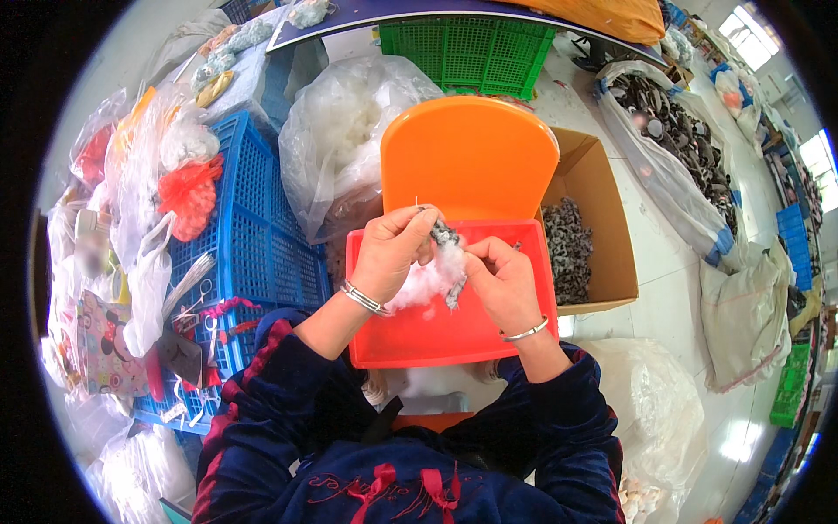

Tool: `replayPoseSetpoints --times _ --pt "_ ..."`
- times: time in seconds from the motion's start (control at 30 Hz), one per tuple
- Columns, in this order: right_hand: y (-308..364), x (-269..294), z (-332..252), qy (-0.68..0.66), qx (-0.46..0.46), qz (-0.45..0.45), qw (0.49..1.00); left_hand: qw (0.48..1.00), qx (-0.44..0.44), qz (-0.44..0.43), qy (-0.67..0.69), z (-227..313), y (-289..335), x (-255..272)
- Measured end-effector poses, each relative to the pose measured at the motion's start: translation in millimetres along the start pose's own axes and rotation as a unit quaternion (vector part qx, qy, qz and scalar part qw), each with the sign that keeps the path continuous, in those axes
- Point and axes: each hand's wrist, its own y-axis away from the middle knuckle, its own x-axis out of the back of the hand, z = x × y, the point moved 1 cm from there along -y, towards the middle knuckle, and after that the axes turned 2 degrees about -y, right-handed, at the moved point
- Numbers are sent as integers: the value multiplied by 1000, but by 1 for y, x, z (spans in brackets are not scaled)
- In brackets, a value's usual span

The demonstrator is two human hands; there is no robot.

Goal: The person uses scissors to cut a patterned fabric tube and then stuffs it with white cotton-like material. The person repeatedly cuts and stuffs multiple fabric pieces, placing the finished stuffed items into a red tray.

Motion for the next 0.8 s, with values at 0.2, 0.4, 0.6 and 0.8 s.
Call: replayPoseSetpoints --times 0.2,0.4,0.6,0.8 --pt "-1 -2 0 79 75 21 994 997 57 -46 -16 -14 8 -8" --pt "-6 -3 -7 26 22 1 999 999 4 -29 -39 3 -1 -4" --pt "-15 34 0 -25 -99 -43 994 999 18 -46 13 25 -16 22" --pt "-16 11 -22 -72 -61 -56 994 952 143 -251 -106 -5 -2 3"
